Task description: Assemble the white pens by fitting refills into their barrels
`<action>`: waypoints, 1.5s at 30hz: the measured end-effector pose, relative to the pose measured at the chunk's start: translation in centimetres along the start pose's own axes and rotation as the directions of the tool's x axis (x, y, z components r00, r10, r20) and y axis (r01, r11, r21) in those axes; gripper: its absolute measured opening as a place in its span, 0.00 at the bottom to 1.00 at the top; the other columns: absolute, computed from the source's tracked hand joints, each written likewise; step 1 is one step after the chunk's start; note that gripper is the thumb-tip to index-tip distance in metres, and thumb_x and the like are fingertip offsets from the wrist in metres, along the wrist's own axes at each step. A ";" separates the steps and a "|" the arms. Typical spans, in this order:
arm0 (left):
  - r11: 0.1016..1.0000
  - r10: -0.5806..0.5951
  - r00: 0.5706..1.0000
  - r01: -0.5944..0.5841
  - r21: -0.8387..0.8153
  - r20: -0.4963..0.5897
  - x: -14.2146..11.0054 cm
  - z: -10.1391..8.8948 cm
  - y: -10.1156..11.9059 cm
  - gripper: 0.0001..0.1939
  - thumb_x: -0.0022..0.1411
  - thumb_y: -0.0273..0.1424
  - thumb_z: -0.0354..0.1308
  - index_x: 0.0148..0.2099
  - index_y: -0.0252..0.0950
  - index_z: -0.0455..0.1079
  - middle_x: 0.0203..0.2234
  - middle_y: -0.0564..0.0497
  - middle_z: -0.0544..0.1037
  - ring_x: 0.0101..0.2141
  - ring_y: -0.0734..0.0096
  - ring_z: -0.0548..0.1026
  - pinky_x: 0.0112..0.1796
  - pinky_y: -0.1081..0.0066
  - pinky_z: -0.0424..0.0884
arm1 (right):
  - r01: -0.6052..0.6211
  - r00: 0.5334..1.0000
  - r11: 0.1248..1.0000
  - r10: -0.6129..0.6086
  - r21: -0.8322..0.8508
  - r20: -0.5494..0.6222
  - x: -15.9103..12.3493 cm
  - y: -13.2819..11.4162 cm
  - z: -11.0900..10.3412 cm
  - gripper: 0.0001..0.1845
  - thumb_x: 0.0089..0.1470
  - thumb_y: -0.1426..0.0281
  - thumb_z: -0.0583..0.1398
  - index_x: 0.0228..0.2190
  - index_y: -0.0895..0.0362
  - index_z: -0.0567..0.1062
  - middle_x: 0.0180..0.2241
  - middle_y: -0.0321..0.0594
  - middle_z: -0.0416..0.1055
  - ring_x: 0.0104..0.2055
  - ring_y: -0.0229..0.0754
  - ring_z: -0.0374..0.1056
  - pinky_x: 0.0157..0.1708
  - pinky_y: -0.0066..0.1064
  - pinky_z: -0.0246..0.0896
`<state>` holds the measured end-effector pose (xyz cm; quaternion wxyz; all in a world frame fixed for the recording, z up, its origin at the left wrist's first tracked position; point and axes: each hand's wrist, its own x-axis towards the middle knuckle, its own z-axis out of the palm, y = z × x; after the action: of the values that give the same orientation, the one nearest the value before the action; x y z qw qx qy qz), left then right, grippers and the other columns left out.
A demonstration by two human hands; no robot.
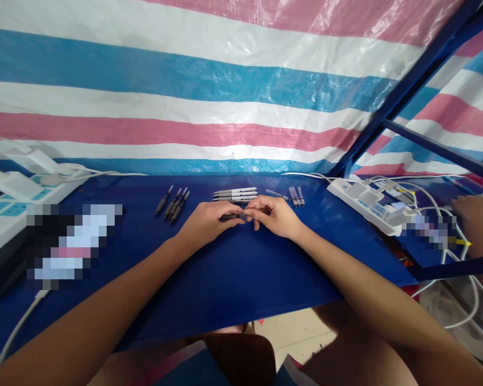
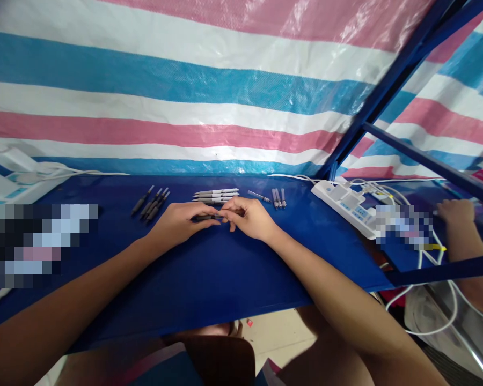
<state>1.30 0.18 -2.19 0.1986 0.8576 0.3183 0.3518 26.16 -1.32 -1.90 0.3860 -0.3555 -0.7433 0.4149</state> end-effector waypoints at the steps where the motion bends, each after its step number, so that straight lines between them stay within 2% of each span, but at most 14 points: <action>1: 1.000 0.013 1.000 -0.013 0.020 0.000 0.0 0.0 0.1 0.09 0.70 0.39 0.67 0.49 0.44 0.83 0.39 0.52 0.87 0.36 0.67 0.85 0.39 0.70 0.77 | -0.016 1.000 1.000 0.015 0.016 0.017 0.0 0.0 0.0 0.16 0.69 0.54 0.63 0.41 0.55 0.77 0.33 0.37 0.80 0.27 0.39 0.76 0.34 0.33 0.73; 3: 0.999 0.014 1.000 -0.014 0.046 -0.009 0.0 -0.1 0.4 0.09 0.70 0.39 0.66 0.47 0.43 0.83 0.39 0.52 0.88 0.35 0.67 0.84 0.40 0.69 0.77 | -0.023 0.999 0.999 0.022 0.026 0.031 0.1 0.0 -0.1 0.17 0.69 0.54 0.63 0.42 0.55 0.77 0.34 0.38 0.79 0.29 0.39 0.76 0.35 0.33 0.73; 8: 0.997 -0.075 0.994 0.076 0.009 -0.079 0.1 -0.3 0.8 0.10 0.68 0.40 0.68 0.46 0.42 0.84 0.40 0.51 0.88 0.38 0.63 0.85 0.42 0.67 0.79 | -0.015 1.000 1.000 0.015 0.001 -0.013 0.2 -0.3 -0.8 0.20 0.58 0.53 0.72 0.44 0.54 0.79 0.41 0.41 0.80 0.36 0.42 0.77 0.37 0.34 0.74; 10: 0.996 -0.088 0.992 0.088 -0.004 -0.093 0.0 -0.3 0.8 0.10 0.67 0.41 0.69 0.45 0.42 0.84 0.40 0.51 0.88 0.38 0.63 0.85 0.42 0.67 0.79 | -0.049 0.999 0.998 0.049 -0.033 0.016 0.1 -0.5 -1.0 0.19 0.63 0.51 0.68 0.37 0.55 0.80 0.33 0.39 0.79 0.29 0.40 0.74 0.31 0.32 0.72; 13: 0.997 -0.070 0.993 0.068 -0.021 -0.100 -0.1 -0.3 0.8 0.10 0.66 0.41 0.70 0.45 0.42 0.84 0.38 0.51 0.88 0.36 0.64 0.85 0.40 0.67 0.79 | -0.093 0.993 0.993 0.097 -0.068 0.061 -0.1 -0.7 -1.2 0.24 0.67 0.49 0.63 0.31 0.56 0.78 0.25 0.34 0.74 0.22 0.36 0.68 0.25 0.29 0.66; 17: 0.998 -0.063 0.990 0.058 -0.039 -0.129 0.0 -0.2 0.7 0.10 0.65 0.39 0.72 0.45 0.41 0.85 0.38 0.51 0.88 0.36 0.66 0.85 0.40 0.70 0.79 | -0.113 0.992 0.993 0.112 0.024 0.055 -0.1 -0.8 -1.4 0.23 0.58 0.49 0.70 0.42 0.55 0.80 0.33 0.37 0.78 0.25 0.37 0.70 0.24 0.28 0.68; 20: 0.998 -0.054 0.987 0.050 -0.029 -0.154 0.0 -0.2 0.6 0.10 0.64 0.38 0.73 0.45 0.41 0.85 0.38 0.52 0.88 0.36 0.66 0.85 0.40 0.71 0.79 | -0.145 0.986 0.989 0.146 -0.015 0.079 -0.1 -0.8 -1.5 0.23 0.63 0.47 0.66 0.35 0.56 0.80 0.29 0.37 0.76 0.23 0.35 0.69 0.24 0.28 0.66; 24: 1.000 -0.017 0.987 0.016 -0.010 -0.157 0.0 -0.3 0.6 0.09 0.65 0.38 0.72 0.46 0.41 0.86 0.39 0.52 0.88 0.36 0.65 0.86 0.40 0.70 0.80 | -0.136 0.990 0.990 0.134 0.029 0.052 0.0 -0.9 -1.6 0.23 0.58 0.49 0.71 0.41 0.54 0.80 0.35 0.38 0.79 0.26 0.37 0.72 0.27 0.30 0.69; 27: 1.000 -0.017 0.986 0.016 -0.012 -0.167 0.0 -0.4 0.7 0.10 0.65 0.38 0.72 0.47 0.42 0.86 0.40 0.51 0.88 0.37 0.64 0.86 0.41 0.69 0.81 | -0.121 0.989 0.993 0.120 0.008 0.083 0.0 -0.9 -1.7 0.21 0.63 0.49 0.67 0.37 0.55 0.80 0.32 0.38 0.78 0.26 0.37 0.72 0.28 0.31 0.70; 31: 1.000 -0.021 0.984 0.020 -0.003 -0.178 0.0 -0.3 0.6 0.12 0.64 0.39 0.72 0.47 0.41 0.86 0.40 0.51 0.88 0.38 0.63 0.86 0.42 0.68 0.82 | -0.090 0.995 0.995 0.087 0.044 0.052 -0.1 -0.9 -1.7 0.21 0.60 0.51 0.70 0.44 0.54 0.79 0.38 0.39 0.79 0.31 0.39 0.75 0.35 0.34 0.74; 34: 0.999 -0.037 0.981 0.038 -0.003 -0.188 0.0 -0.3 0.5 0.12 0.64 0.40 0.72 0.48 0.41 0.86 0.41 0.51 0.88 0.38 0.62 0.86 0.43 0.67 0.82 | -0.106 0.992 0.994 0.106 -0.006 0.075 -0.1 -0.9 -1.7 0.20 0.63 0.50 0.67 0.40 0.55 0.80 0.36 0.40 0.79 0.30 0.39 0.75 0.34 0.33 0.74; 38: 0.999 -0.037 0.982 0.038 0.002 -0.183 -0.1 -0.5 0.5 0.13 0.64 0.41 0.72 0.48 0.41 0.86 0.42 0.51 0.88 0.39 0.61 0.87 0.44 0.67 0.83 | -0.095 0.994 0.995 0.096 -0.017 0.055 -0.1 -0.8 -1.8 0.20 0.61 0.51 0.69 0.43 0.54 0.81 0.38 0.39 0.79 0.30 0.40 0.75 0.33 0.33 0.73; 41: 0.998 -0.055 0.984 0.053 -0.016 -0.168 -0.1 -0.5 0.6 0.13 0.64 0.41 0.72 0.48 0.42 0.86 0.41 0.51 0.88 0.38 0.62 0.87 0.43 0.67 0.83 | -0.094 0.992 0.994 0.097 -0.051 0.077 -0.1 -0.7 -1.8 0.21 0.65 0.49 0.65 0.38 0.55 0.82 0.33 0.39 0.79 0.30 0.40 0.75 0.34 0.33 0.73; 45: 0.998 -0.061 0.984 0.058 -0.027 -0.169 -0.1 -0.4 0.6 0.13 0.64 0.41 0.72 0.48 0.42 0.86 0.41 0.51 0.88 0.38 0.62 0.87 0.43 0.67 0.83 | -0.072 0.997 0.997 0.073 -0.027 0.040 -0.1 -0.7 -1.8 0.22 0.61 0.50 0.69 0.44 0.54 0.81 0.39 0.40 0.80 0.32 0.40 0.75 0.35 0.33 0.73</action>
<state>1.15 -0.28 -1.66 0.1904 0.8125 0.3556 0.4208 27.64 -1.04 -0.62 0.3507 -0.3785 -0.7430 0.4263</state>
